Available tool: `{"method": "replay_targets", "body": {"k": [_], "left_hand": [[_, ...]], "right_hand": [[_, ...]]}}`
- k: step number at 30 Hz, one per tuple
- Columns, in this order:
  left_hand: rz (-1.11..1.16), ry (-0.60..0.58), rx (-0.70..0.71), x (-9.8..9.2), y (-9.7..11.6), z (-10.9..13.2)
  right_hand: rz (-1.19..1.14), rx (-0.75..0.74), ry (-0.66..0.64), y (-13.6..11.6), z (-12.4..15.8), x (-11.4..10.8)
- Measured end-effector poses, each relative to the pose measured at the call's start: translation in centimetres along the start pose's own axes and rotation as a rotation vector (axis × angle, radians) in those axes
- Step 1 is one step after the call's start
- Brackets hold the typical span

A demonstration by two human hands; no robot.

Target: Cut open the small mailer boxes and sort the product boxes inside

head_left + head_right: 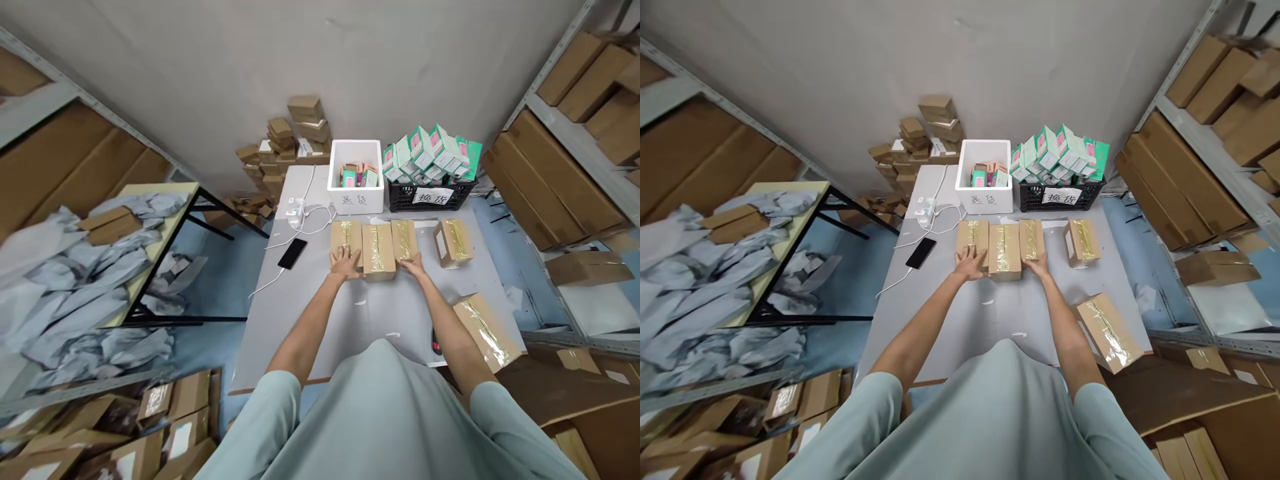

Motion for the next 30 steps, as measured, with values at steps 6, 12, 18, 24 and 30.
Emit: {"method": "replay_targets", "body": {"k": [6, 12, 18, 24, 30], "left_hand": [[0.013, 0.108, 0.041, 1.0, 1.3, 0.5], [0.093, 0.293, 0.148, 2.9, 4.6, 1.8], [0.077, 0.349, 0.122, 1.1, 5.3, 1.2], [0.15, 0.369, -0.006, -1.9, 5.8, -0.9], [0.192, 0.409, -0.019, 0.2, 7.5, 1.2]], "right_hand": [[0.105, 0.024, 0.023, 1.7, 2.2, -3.1], [0.311, -0.002, -0.073, 6.8, 8.9, -3.3], [0.482, -0.204, 0.103, 5.0, 12.7, -10.2], [0.891, -0.227, 0.36, 5.0, 16.6, -22.6], [1.029, 0.172, 0.272, 10.3, 18.1, -28.1]]}}
Point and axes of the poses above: each hand's wrist, its own z-axis away from the middle knuckle, its own x-axis out of the palm, y = z × x, the point moved 9 cm from there along -z, towards the middle knuckle, and after that the axes turned 1 degree about y, right-handed, at the moved point
